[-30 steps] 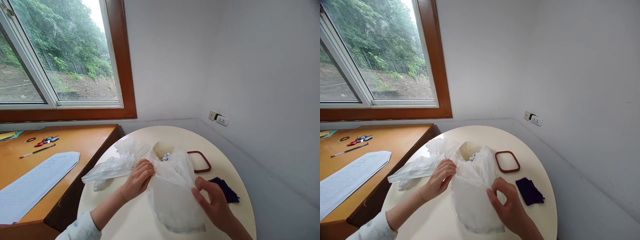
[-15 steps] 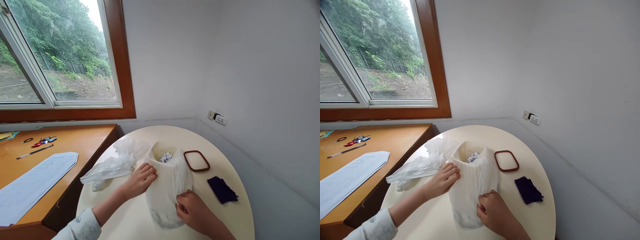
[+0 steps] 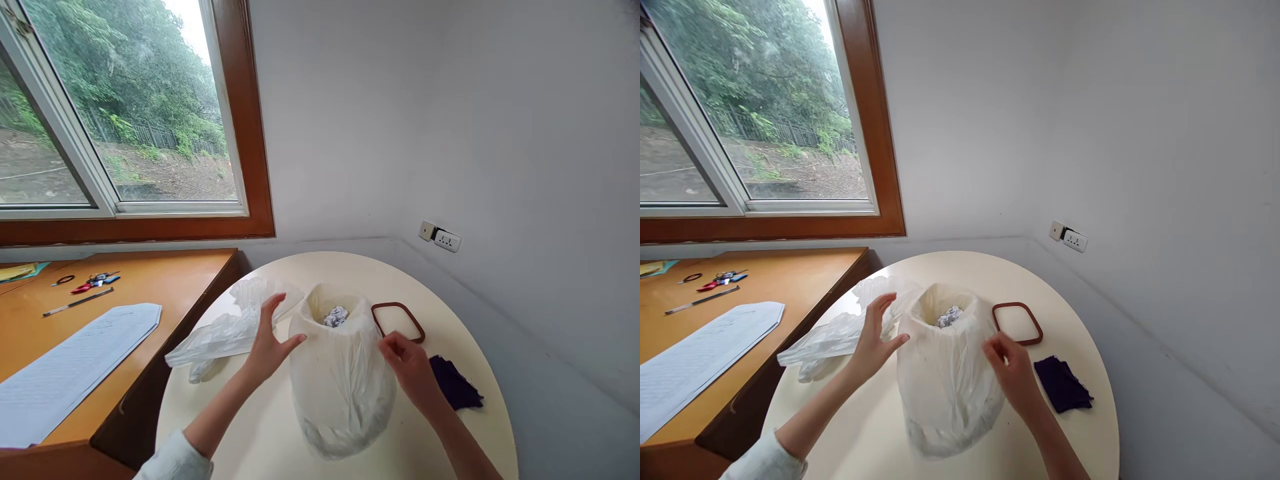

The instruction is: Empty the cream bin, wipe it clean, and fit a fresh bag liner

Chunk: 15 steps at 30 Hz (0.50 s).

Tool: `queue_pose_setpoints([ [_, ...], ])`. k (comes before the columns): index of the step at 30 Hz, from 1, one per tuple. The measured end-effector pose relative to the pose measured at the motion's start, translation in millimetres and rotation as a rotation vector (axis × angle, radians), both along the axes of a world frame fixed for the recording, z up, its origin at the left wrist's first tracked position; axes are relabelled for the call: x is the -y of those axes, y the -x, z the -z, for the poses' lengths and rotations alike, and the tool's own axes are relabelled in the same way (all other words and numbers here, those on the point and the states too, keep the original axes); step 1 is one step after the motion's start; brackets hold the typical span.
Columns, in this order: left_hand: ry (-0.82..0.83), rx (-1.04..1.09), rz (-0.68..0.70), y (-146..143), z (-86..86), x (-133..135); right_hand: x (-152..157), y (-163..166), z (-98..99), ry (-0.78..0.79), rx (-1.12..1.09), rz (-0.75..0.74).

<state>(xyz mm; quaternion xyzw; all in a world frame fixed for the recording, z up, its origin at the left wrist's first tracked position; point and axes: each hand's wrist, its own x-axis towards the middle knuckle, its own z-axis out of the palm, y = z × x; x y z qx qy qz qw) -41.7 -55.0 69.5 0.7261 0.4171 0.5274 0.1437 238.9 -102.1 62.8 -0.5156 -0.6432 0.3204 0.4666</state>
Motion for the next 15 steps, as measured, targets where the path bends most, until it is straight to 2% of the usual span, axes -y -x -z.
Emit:
queue_pose_setpoints([
  [2, 0.154, 0.105, 0.143, -4, 2.3, -14, -15, -1, 4.4, -0.04, -0.169, 0.067],
  [5, 0.355, 0.213, 0.322, -14, 8.8, -27, -33, 10, 19.6, 0.036, -0.303, -0.071],
  [9, 0.572, 0.334, 0.518, -31, 14.3, -25, -48, 34, 43.4, 0.128, -0.408, -0.217],
  [11, 0.615, 0.36, 0.554, -38, 14.7, -22, -53, 42, 50.8, 0.145, -0.456, -0.25],
  [15, 0.612, 0.397, 0.482, -44, 18.1, -23, -59, 46, 54.7, 0.166, -0.446, -0.25],
])
